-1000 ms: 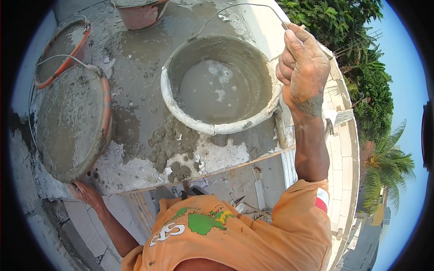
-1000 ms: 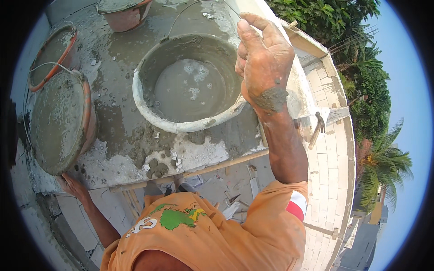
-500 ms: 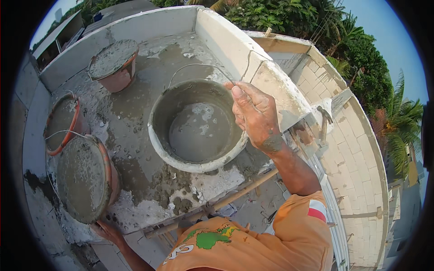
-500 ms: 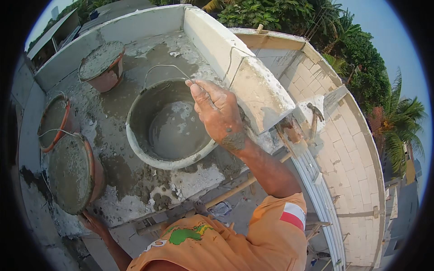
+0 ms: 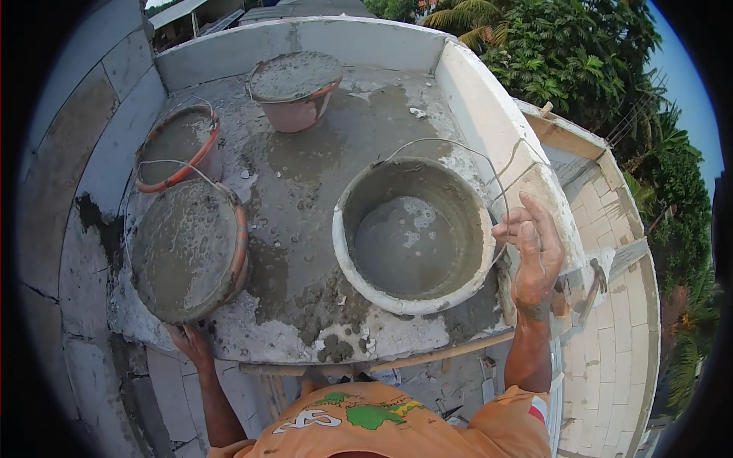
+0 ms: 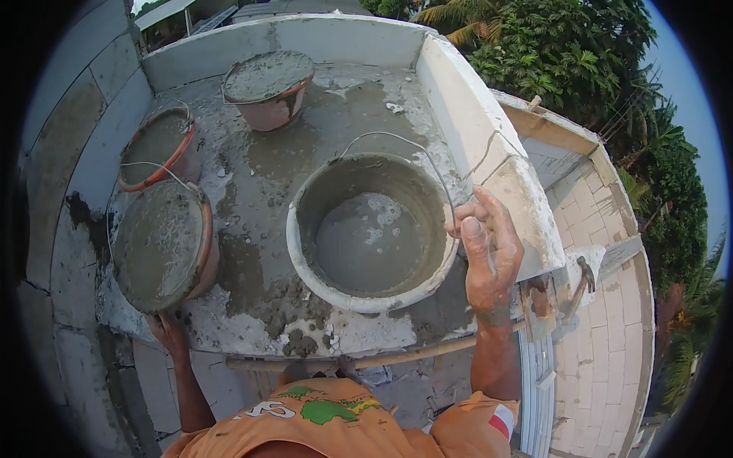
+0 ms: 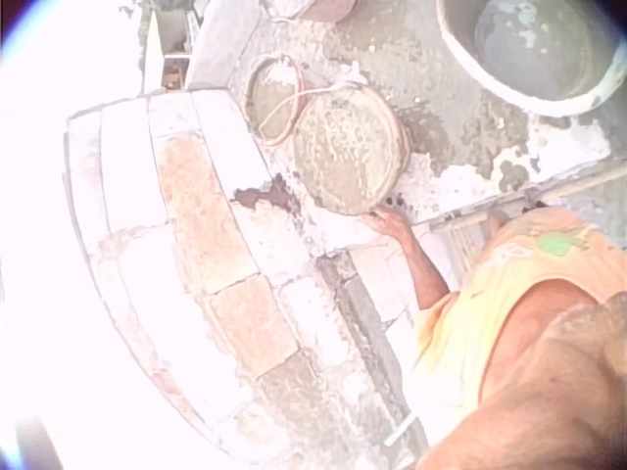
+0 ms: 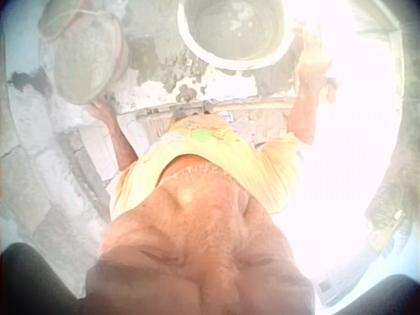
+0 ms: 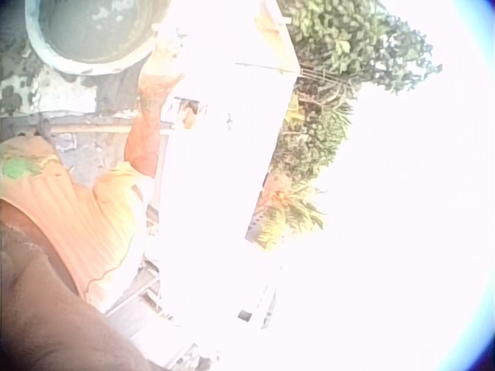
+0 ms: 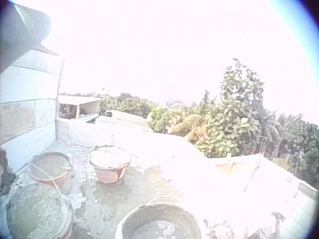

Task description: The person applies mortar from buckets onto a concrete surface using a trowel and by hand, spreading the mixture across the top of the wall structure while another person assists by moving buckets and using a hammer to adjust blocks.

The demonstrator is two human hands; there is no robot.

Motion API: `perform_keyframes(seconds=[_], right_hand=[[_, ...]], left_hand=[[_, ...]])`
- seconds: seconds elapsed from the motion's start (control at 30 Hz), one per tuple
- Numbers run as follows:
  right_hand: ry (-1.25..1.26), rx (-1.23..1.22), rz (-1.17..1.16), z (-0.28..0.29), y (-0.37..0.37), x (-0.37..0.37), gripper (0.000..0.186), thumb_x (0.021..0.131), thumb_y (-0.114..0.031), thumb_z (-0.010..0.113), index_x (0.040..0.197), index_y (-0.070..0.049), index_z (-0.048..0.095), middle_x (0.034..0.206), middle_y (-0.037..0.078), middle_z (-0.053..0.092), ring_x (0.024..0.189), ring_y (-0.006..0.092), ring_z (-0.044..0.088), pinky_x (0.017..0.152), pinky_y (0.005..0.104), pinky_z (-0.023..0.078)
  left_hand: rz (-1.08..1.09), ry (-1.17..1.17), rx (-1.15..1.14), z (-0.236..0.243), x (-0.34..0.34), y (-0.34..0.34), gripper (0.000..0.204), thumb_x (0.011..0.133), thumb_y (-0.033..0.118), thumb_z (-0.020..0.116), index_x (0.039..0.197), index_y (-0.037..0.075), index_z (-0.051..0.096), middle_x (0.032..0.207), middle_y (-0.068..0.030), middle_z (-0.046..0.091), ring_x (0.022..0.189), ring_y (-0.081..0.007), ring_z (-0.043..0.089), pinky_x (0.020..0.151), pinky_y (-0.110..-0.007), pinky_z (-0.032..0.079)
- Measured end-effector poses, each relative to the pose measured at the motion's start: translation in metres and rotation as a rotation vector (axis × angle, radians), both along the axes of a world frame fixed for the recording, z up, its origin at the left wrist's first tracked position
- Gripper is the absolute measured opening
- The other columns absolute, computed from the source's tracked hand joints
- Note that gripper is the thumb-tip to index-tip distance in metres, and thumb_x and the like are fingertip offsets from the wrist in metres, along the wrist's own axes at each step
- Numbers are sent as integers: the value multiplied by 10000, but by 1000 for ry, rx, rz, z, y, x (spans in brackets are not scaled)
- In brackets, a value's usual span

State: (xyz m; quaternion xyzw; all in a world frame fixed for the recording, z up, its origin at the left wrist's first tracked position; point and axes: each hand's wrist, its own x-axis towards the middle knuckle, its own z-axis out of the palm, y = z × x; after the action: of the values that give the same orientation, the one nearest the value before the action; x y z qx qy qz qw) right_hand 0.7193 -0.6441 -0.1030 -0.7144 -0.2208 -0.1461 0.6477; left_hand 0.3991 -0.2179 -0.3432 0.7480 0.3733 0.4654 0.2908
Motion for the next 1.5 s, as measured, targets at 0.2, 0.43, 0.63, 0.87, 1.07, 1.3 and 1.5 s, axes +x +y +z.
perform_keyframes(seconds=[0.2, 0.43, 0.63, 0.87, 1.07, 1.3, 1.5], right_hand=[[301, -29, 211, 40, 24, 8, 382, 968, -139, 576, 1275, 84, 539, 696, -33, 489, 520, 27, 408, 445, 179, 320], [327, -66, 191, 78, 74, 68, 267, 931, -95, 622, 1149, 58, 610, 617, -105, 376, 433, -21, 244, 368, 178, 176], [208, -147, 59, 117, 89, 173, 244, 878, -110, 694, 1069, 35, 649, 605, -95, 451, 411, -15, 291, 361, 183, 178], [141, -48, -49, 104, 127, 266, 90, 839, -85, 697, 905, -33, 665, 583, -63, 457, 404, 28, 315, 369, 233, 220], [198, 109, -120, 46, 150, 323, 69, 837, -70, 660, 874, -17, 637, 596, -16, 510, 395, 60, 370, 356, 246, 240], [133, 6, -149, 34, 132, 361, 173, 897, -95, 651, 1026, 13, 612, 660, 8, 540, 431, 67, 409, 362, 237, 296], [-548, -906, -795, 27, 105, 348, 800, 905, -529, 599, 1362, 114, 465, 1002, 227, 696, 947, 341, 691, 821, 410, 528]], left_hand=[[-16, 22, -48, -6, -5, -1, 479, 1041, 333, 453, 1301, -69, 485, 1247, -198, 558, 1131, -282, 516, 987, -380, 387], [17, 26, 16, -8, -11, 3, 493, 1034, 371, 459, 1275, -57, 498, 1186, -180, 567, 1085, -276, 529, 954, -379, 408], [-36, -36, -26, -15, -6, 1, 470, 1026, 321, 472, 1260, -86, 493, 1227, -198, 562, 1125, -284, 538, 978, -359, 402], [1, 13, -62, -27, -15, 4, 424, 1004, 299, 516, 1194, -80, 522, 1132, -173, 606, 1053, -280, 569, 934, -372, 432], [24, -14, -86, -30, -15, 5, 420, 990, 292, 521, 1151, -94, 560, 1128, -185, 613, 1035, -287, 572, 915, -392, 438], [-4, 176, 46, -31, -21, 4, 471, 970, 326, 539, 1159, -104, 559, 1165, -199, 631, 1058, -306, 581, 926, -400, 433], [-14, 279, -88, -48, -42, 11, 464, 967, 315, 537, 1211, -81, 550, 1223, -189, 610, 1130, -310, 562, 982, -410, 397]])
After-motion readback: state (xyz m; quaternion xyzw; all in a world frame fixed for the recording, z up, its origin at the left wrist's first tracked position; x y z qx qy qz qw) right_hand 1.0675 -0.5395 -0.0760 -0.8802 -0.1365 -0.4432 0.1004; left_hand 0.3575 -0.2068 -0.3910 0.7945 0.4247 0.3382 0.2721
